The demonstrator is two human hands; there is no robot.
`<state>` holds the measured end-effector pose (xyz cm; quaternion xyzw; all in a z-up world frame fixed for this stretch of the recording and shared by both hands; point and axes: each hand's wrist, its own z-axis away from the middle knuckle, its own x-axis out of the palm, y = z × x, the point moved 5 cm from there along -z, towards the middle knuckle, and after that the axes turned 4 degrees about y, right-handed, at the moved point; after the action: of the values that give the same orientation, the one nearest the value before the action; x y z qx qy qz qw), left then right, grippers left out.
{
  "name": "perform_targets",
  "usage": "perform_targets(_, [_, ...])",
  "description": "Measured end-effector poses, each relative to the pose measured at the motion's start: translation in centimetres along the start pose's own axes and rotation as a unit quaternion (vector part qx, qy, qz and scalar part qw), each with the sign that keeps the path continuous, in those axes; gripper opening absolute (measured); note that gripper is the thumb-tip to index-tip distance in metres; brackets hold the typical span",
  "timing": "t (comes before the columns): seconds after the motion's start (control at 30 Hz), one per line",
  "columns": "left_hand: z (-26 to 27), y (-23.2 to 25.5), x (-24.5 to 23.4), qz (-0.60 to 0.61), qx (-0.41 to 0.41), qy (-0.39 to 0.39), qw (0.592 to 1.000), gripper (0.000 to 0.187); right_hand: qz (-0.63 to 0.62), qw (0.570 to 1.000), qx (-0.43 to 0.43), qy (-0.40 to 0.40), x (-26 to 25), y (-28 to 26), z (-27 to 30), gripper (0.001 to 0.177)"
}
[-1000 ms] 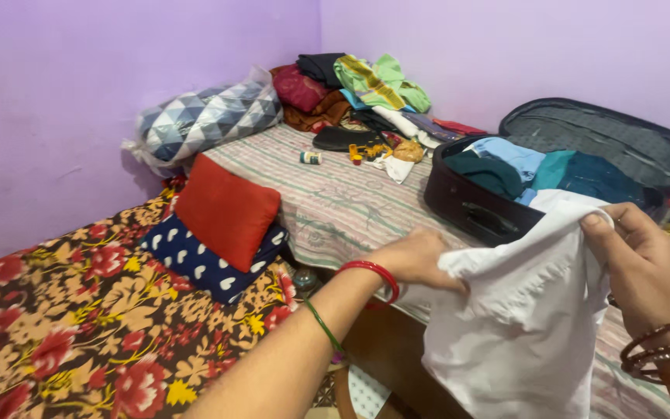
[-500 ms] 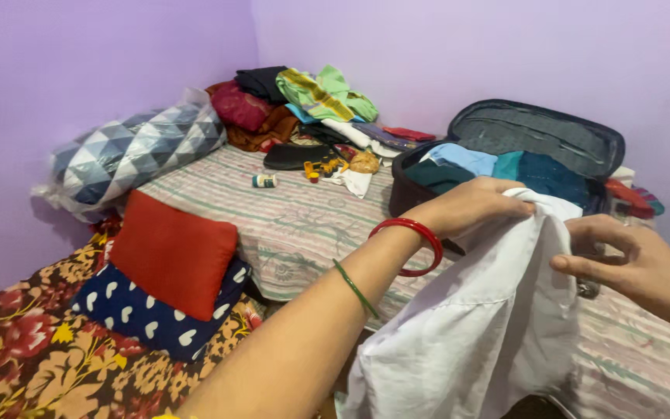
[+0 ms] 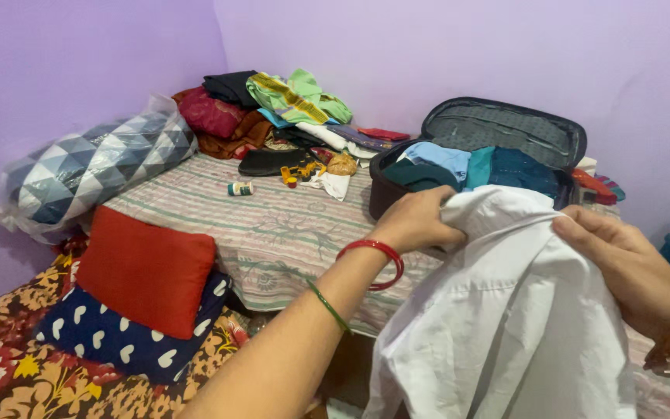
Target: The person folds several pieces of clothing and places them into an open suitcase on a bed. They handle a white shirt, a red patterned cloth, a green striped garment, and an orange cloth, folding each and stacking them inside the suitcase before closing it.
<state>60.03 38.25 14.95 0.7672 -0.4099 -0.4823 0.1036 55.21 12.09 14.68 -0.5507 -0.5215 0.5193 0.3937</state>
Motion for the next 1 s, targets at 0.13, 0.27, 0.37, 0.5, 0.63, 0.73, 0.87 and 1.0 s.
perform_targets(0.13, [2.1, -2.9, 5.4, 0.213, -0.134, -0.011, 0.968, 0.088, -0.009, 0.998, 0.029, 0.046, -1.3, 0.3, -0.2, 0.031])
perform_targets(0.27, [3.6, -3.4, 12.0, 0.214, -0.196, -0.135, 0.947, 0.095, -0.007, 0.996, 0.050, 0.069, -2.3, 0.1, 0.4, 0.030])
perform_targets(0.37, [3.7, -2.5, 15.4, 0.251, -0.194, -0.200, 0.927, 0.091, -0.005, 0.994, 0.063, 0.085, -3.3, -0.1, 0.9, 0.029])
perform_targets(0.5, [3.2, -1.5, 17.7, 0.327, -0.152, -0.169, 0.917, 0.080, -0.043, 0.996, 0.045, 0.056, -4.7, 0.1, 1.4, 0.032])
perform_targets(0.63, [1.8, -0.9, 18.7, 0.292, -0.028, -0.136, 0.946, 0.066, -0.046, 0.997, 0.038, 0.047, -6.7, 0.8, 2.0, 0.033])
perform_targets(0.73, [2.1, -1.2, 20.3, 0.287, -0.058, -0.176, 0.940, 0.059, -0.044, 0.996, 0.042, 0.067, -8.2, 1.3, 2.5, 0.029])
perform_targets(0.87, [1.3, -1.4, 19.1, 0.308, -0.102, -0.154, 0.933, 0.040, -0.035, 0.995, 0.031, 0.088, -10.0, 0.8, 3.1, 0.031])
perform_targets(1.0, [-0.8, -0.4, 12.3, 0.393, -0.058, -0.110, 0.911, 0.032, 0.074, 0.983, 0.057, 0.157, -11.1, 0.2, 3.7, 0.034])
